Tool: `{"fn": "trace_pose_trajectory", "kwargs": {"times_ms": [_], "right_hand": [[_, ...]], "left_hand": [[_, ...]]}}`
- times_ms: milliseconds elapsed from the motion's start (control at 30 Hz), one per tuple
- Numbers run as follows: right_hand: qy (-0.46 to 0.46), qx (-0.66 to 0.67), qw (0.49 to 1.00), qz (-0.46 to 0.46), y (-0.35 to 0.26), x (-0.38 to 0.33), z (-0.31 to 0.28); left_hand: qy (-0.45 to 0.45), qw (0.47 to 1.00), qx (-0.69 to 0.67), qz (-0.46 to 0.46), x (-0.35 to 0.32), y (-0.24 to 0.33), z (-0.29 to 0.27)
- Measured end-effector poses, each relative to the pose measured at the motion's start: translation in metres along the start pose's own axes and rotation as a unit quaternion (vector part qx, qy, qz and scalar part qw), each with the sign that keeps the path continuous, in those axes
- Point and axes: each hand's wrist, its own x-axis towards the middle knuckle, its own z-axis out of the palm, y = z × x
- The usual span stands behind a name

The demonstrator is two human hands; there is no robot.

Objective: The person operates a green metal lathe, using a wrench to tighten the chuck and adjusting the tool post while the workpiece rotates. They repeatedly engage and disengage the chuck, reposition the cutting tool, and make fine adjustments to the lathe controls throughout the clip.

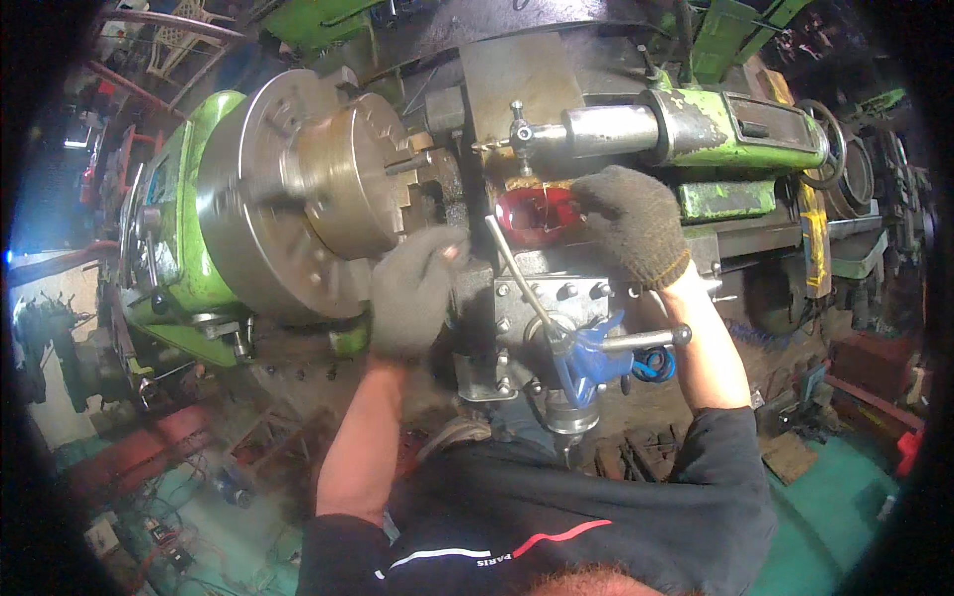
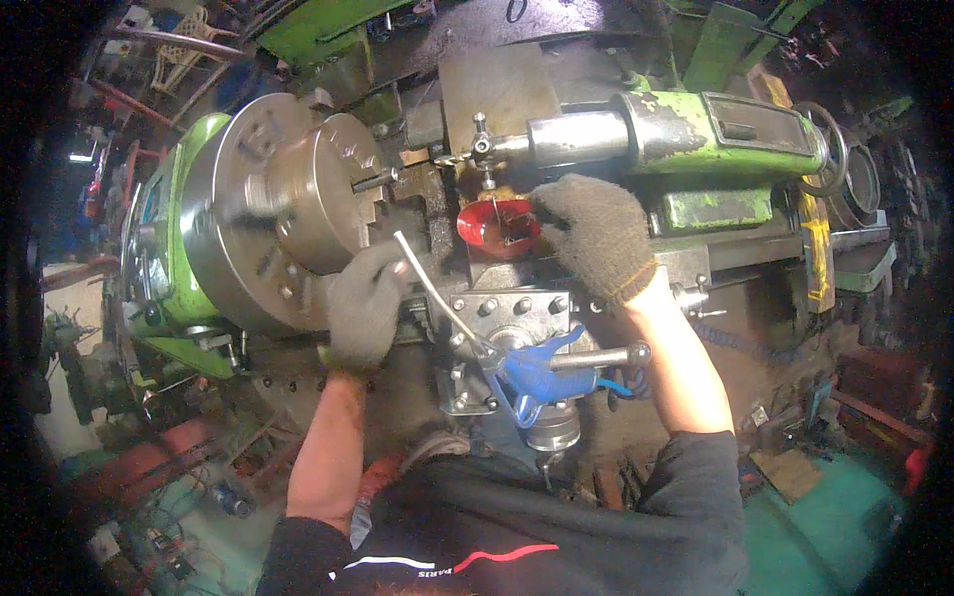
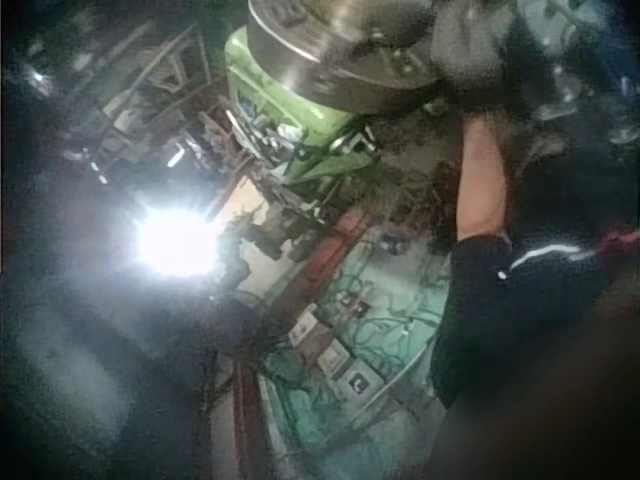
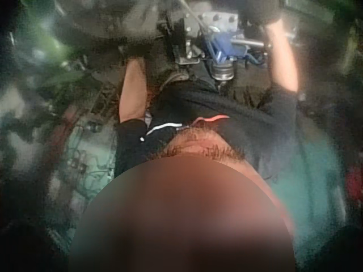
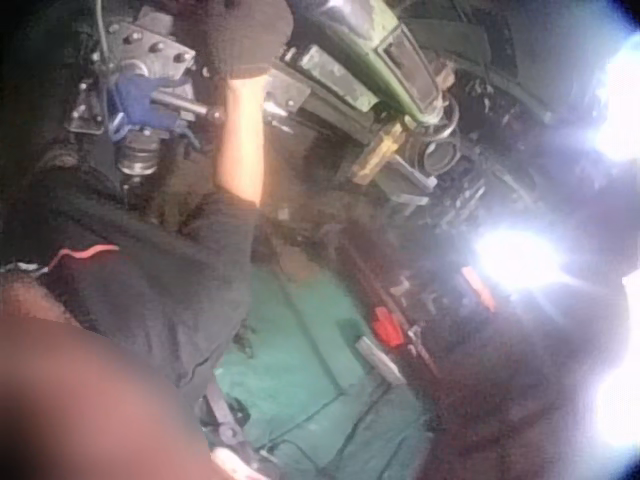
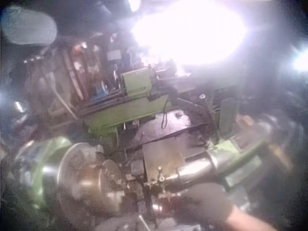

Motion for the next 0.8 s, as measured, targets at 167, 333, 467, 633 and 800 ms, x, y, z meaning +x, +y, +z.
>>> {"fn": "trace_pose_trajectory", "kwargs": {"times_ms": [167, 333, 467, 633, 800], "right_hand": [[-0.004, 0.008, 1.000, -0.015, -0.004, 0.005, -0.007], [-0.154, -0.108, 0.982, -0.025, -0.021, 0.025, 0.007], [-0.203, -0.129, 0.971, -0.016, -0.032, 0.037, 0.000], [-0.189, -0.129, 0.973, 0.005, -0.039, 0.045, 0.003], [-0.111, -0.065, 0.991, 0.030, -0.029, 0.022, 0.004]], "left_hand": [[0.045, 0.991, 0.103, 0.071, -0.076, -0.051, -0.052], [0.086, 0.986, 0.141, 0.034, -0.109, -0.061, -0.096], [0.175, 0.960, 0.212, 0.062, -0.110, -0.051, -0.130], [0.311, 0.908, 0.254, 0.117, -0.109, -0.046, -0.161], [0.399, 0.860, 0.268, 0.172, -0.072, -0.025, -0.209]]}}
